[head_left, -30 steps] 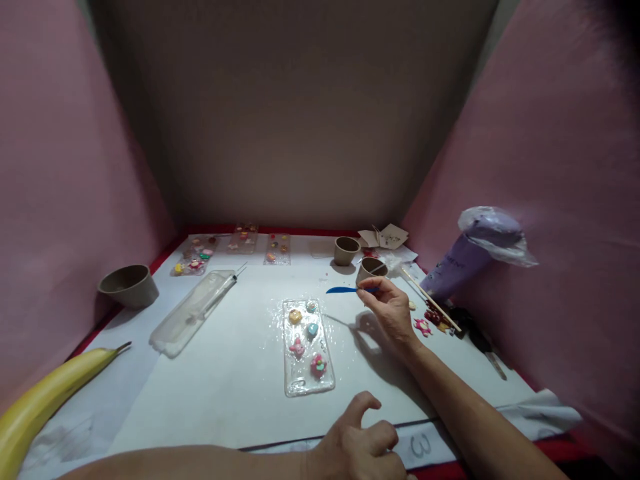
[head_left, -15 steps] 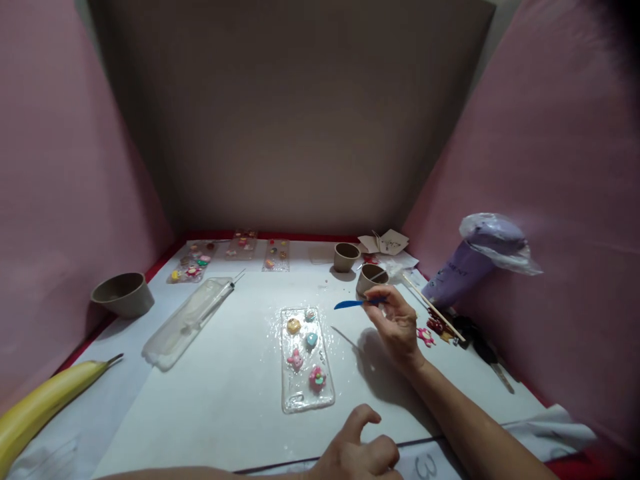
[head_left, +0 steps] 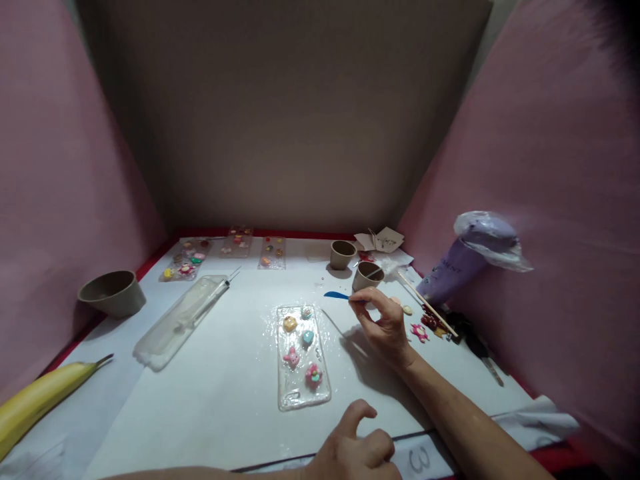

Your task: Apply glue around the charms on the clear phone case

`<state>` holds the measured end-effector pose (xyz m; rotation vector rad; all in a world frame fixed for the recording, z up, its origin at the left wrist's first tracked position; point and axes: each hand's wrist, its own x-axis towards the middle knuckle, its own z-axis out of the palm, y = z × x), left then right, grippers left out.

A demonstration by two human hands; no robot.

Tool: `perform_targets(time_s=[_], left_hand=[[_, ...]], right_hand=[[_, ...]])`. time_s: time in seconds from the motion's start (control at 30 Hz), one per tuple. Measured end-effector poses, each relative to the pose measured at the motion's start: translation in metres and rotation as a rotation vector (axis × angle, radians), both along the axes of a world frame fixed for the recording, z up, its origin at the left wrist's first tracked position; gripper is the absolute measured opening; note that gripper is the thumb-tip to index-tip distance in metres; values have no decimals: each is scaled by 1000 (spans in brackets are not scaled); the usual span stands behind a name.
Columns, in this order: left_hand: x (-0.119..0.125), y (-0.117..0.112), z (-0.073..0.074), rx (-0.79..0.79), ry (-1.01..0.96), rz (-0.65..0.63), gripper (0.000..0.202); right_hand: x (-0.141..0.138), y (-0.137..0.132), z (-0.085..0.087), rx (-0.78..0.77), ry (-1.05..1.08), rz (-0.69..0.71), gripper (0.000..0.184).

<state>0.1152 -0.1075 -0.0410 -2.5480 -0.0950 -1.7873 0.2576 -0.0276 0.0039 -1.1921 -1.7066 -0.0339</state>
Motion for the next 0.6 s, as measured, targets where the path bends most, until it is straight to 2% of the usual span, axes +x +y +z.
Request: perform_targets(time_s=[0.17,0.37,0.47,0.6], left_hand=[[0,1,-3,30,59,29,45],[1,1,1,7,-1,9,54],[1,0,3,2,-15,-7,52],[1,1,3,14,-26,-17,51]], right_hand=[[0,1,1,-34,-19,-4,10],[1,4,-2,-44,27,7,10],[2,6,-6,-66,149,5,10],[2,9,-10,-126,422,63,23]])
